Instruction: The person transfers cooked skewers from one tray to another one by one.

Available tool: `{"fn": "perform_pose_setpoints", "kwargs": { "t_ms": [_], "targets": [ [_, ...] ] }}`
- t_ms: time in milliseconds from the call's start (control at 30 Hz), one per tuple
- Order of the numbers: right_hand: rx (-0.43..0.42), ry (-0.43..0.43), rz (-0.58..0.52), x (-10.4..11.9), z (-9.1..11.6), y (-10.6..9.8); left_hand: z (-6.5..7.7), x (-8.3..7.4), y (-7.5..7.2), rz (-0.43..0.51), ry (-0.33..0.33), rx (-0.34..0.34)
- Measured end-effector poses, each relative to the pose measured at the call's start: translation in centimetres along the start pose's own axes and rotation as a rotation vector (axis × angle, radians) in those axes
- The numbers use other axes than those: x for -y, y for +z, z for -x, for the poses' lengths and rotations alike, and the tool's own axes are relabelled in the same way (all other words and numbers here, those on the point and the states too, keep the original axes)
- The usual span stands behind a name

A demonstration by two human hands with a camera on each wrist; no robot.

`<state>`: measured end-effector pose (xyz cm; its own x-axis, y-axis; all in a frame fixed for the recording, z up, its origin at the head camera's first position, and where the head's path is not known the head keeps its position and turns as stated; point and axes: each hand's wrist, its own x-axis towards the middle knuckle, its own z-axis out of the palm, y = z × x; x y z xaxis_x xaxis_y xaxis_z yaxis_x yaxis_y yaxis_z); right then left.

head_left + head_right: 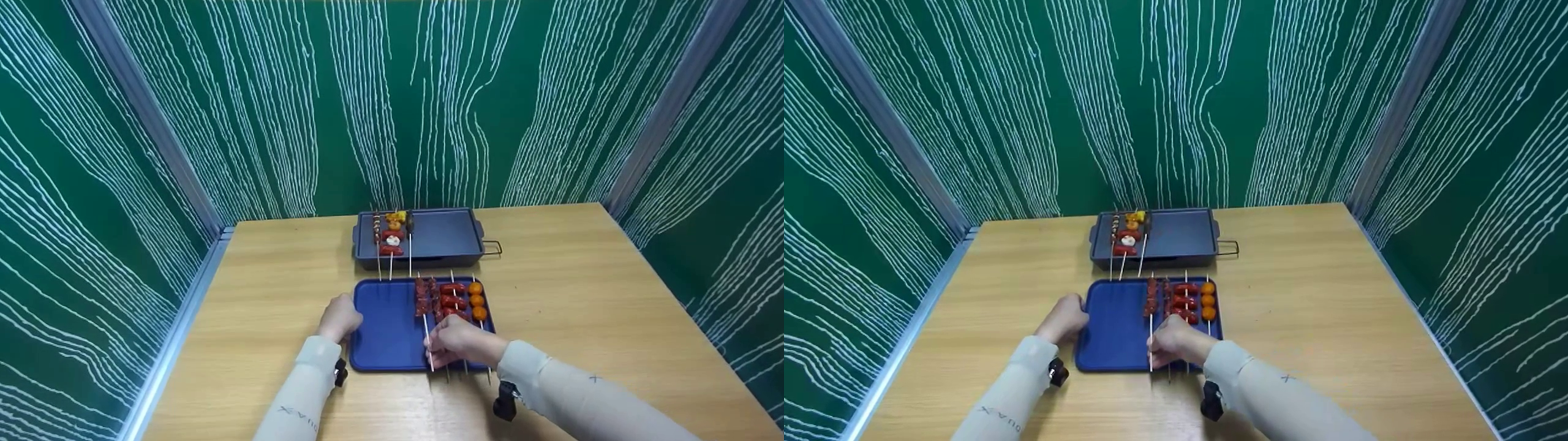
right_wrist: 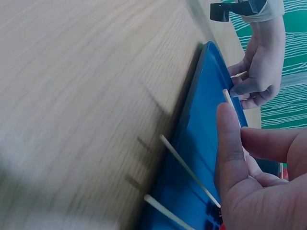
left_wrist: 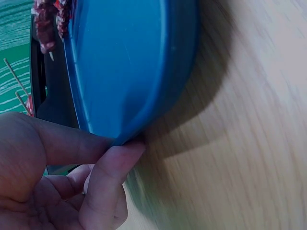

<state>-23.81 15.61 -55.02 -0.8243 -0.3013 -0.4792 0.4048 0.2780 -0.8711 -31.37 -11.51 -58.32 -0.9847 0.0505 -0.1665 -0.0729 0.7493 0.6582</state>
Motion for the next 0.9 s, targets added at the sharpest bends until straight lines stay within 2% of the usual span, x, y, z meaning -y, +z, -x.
{"fn": "perform_pose_setpoints", "kwargs": {
  "t_ms": [200, 233, 667, 900],
  "targets": [
    [-0.025, 0.003, -0.004, 0.0, -0.4, 0.5, 0.1, -0.1, 0.0, -0.006, -0.004, 0.001],
    [-0.028, 0.006, -0.006, 0.0, -0.5, 0.6, 0.3, -0.5, -0.1, -0.011, -0.020, 0.000],
    [-0.059, 0.043, -0.063, -0.8, -1.8, 1.3, 0.2, -0.4, 0.0, -0.017, -0.011, 0.000],
    [-0.134, 0.047, -0.049, -1.0, -2.1, 1.7, 0.3, -0.4, 0.0, -0.010, -0.006, 0.002]
  ]
}}
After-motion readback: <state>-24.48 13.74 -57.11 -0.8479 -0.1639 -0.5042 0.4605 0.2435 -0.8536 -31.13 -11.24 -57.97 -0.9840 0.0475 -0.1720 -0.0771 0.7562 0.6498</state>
